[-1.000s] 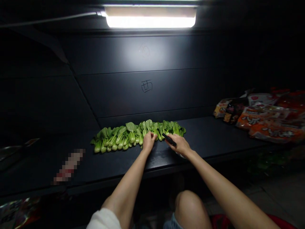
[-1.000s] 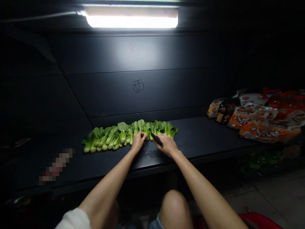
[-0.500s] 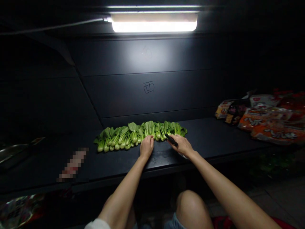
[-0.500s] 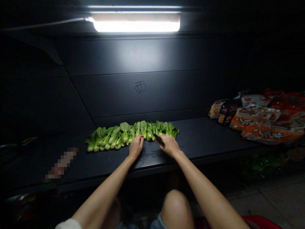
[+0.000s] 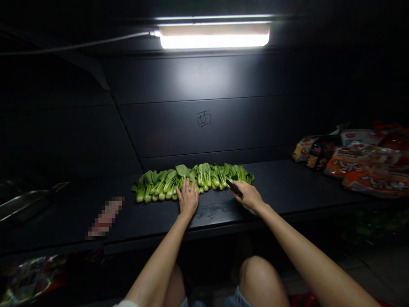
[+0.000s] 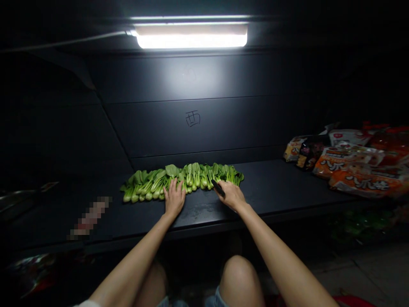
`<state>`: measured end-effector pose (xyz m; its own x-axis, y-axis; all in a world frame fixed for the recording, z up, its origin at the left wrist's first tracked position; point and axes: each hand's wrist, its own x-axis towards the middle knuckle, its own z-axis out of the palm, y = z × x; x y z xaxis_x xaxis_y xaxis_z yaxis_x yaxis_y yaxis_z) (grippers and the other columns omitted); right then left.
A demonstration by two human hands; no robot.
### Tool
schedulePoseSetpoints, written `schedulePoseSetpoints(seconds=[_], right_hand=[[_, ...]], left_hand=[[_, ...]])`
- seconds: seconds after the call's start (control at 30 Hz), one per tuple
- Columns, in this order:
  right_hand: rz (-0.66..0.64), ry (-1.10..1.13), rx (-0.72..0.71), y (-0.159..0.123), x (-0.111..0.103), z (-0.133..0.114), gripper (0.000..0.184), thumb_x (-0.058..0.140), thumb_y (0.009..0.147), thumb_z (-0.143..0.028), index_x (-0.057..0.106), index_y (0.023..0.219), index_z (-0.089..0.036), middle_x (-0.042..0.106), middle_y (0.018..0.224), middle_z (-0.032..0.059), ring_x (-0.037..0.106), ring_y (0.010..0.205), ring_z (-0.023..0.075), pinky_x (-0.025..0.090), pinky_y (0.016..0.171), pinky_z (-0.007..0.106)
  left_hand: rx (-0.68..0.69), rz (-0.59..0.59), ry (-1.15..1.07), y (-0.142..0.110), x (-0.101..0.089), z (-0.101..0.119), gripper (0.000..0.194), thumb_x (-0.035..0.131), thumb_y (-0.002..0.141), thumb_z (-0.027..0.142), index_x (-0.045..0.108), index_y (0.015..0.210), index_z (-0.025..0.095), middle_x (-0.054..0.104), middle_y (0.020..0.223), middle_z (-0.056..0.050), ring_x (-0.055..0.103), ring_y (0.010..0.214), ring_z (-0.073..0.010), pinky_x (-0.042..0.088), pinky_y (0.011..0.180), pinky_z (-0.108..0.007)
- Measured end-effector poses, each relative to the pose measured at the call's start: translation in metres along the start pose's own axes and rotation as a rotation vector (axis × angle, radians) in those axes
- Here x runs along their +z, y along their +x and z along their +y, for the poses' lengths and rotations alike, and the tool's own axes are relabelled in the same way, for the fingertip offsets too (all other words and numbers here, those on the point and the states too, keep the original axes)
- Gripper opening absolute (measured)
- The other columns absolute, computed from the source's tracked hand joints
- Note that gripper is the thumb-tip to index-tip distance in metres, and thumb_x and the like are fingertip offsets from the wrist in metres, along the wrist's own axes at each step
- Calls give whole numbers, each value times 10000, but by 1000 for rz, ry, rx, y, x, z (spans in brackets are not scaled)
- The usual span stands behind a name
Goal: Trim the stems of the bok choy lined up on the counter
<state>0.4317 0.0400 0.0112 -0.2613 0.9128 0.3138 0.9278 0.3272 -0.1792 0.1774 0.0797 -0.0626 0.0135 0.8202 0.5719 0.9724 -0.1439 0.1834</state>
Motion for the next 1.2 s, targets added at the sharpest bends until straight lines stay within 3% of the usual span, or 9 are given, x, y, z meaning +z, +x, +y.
schedulePoseSetpoints(seconds=[0.37,0.73,0.9,1.03,1.2], right_hand=[[-9,-22,-1,0,1,3,310,422,938,-381,616,1112,-213,676,1011,78,621,940,192,433,780,260],[-100,-102,-58,1,-2,-21,256,484,908,-326,620,1080,-195,675,1021,99,607,950,204,423,787,272],[-49,-29,-92,7,6,-30,282,453,923,-341,616,1098,-191,685,1013,88,616,938,200,424,769,268],[13,50,-152,14,16,-40,309,469,913,-332,598,1159,-195,683,1041,83,602,979,199,426,810,278],[53,87,-128,20,22,-47,294,457,920,-326,615,1134,-200,686,1012,81,604,967,197,431,824,287]], left_hand=[[4,-72,21,-1,-5,-2,469,370,930,282,447,1383,191,326,1521,-113,224,1430,-254,136,1156,-550],[-88,-21,114,-3,-18,-44,458,377,926,289,470,1363,187,328,1517,-132,210,1433,-276,114,1133,-613],[-110,-48,112,-14,-11,-49,475,397,917,311,468,1366,175,329,1513,-153,225,1424,-301,197,1115,-614],[-112,-46,109,-14,-10,-50,478,377,924,310,460,1370,159,341,1505,-160,249,1415,-302,204,1116,-606],[-107,-38,110,-14,-9,-50,474,380,927,317,467,1361,146,362,1489,-178,283,1401,-304,200,1114,-613]])
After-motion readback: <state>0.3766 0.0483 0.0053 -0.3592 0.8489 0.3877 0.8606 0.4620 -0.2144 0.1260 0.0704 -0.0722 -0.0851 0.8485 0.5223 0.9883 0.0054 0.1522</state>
